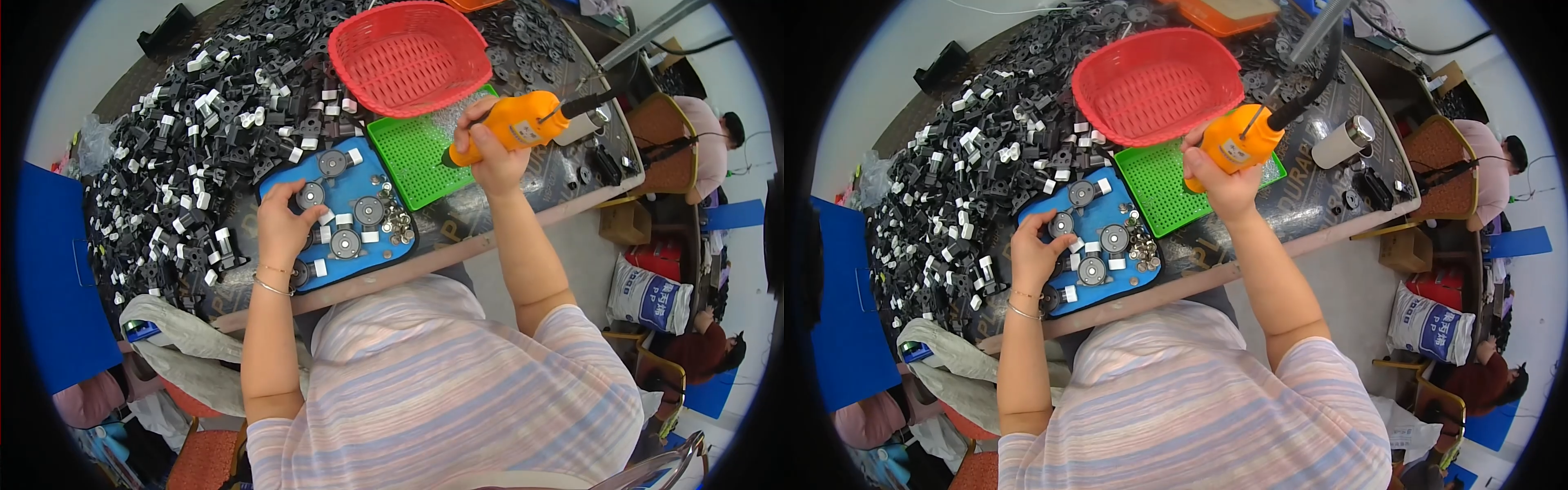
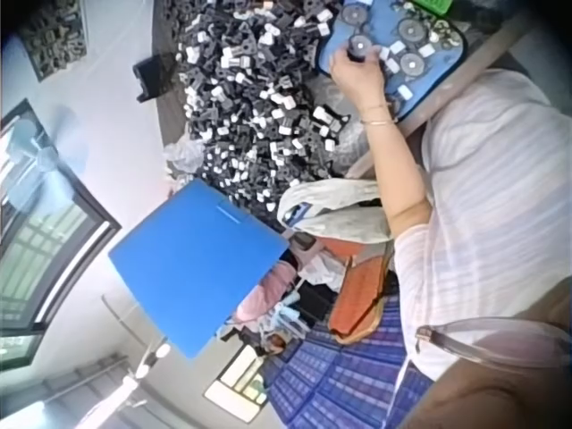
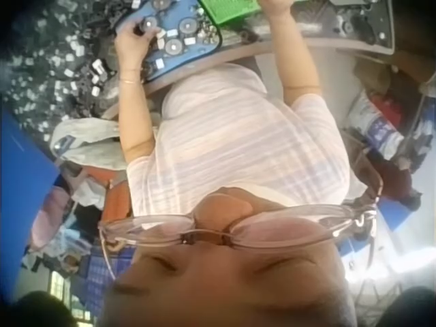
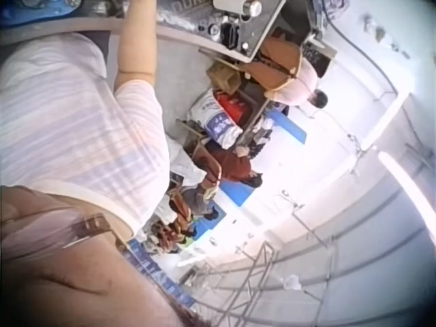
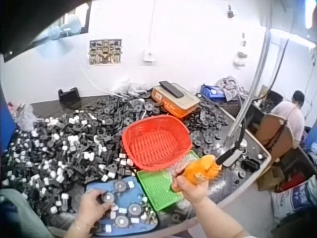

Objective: Assemble small mechanical components on a factory workbench using an electric screwdriver.

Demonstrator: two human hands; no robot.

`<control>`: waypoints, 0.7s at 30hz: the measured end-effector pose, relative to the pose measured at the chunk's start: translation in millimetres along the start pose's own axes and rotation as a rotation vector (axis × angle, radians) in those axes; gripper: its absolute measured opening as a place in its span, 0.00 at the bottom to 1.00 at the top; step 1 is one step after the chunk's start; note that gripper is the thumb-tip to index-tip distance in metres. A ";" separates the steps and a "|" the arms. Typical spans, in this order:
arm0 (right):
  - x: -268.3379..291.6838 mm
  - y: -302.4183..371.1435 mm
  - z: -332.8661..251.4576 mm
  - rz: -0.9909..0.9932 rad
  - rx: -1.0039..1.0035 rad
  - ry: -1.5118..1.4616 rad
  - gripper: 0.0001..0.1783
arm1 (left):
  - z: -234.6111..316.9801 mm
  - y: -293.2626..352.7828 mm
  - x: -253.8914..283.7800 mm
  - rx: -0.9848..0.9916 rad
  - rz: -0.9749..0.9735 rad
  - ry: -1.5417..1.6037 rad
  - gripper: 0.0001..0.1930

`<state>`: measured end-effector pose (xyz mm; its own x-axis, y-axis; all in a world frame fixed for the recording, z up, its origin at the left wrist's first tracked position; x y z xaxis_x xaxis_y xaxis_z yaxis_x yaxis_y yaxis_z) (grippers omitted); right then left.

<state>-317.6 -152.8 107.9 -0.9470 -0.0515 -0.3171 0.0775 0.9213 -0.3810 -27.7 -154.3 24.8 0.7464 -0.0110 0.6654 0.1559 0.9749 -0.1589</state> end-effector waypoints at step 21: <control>-2.3 -3.0 6.5 0.009 -0.036 0.035 0.08 | -1.7 1.3 0.3 0.013 -0.007 0.005 0.25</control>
<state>-313.7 -158.0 104.2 -0.9567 -0.0306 -0.2896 0.0751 0.9348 -0.3471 -26.2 -153.4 23.6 0.7484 -0.0187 0.6630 0.1530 0.9775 -0.1451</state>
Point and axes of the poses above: each hand's wrist, its own y-axis away from the middle knuckle, its own x-axis out of the back of the hand, z = x × y, the point moved 6 cm from there along -y, towards the middle knuckle, and after that the axes turned 8 degrees about -x, right-handed, at the moved point
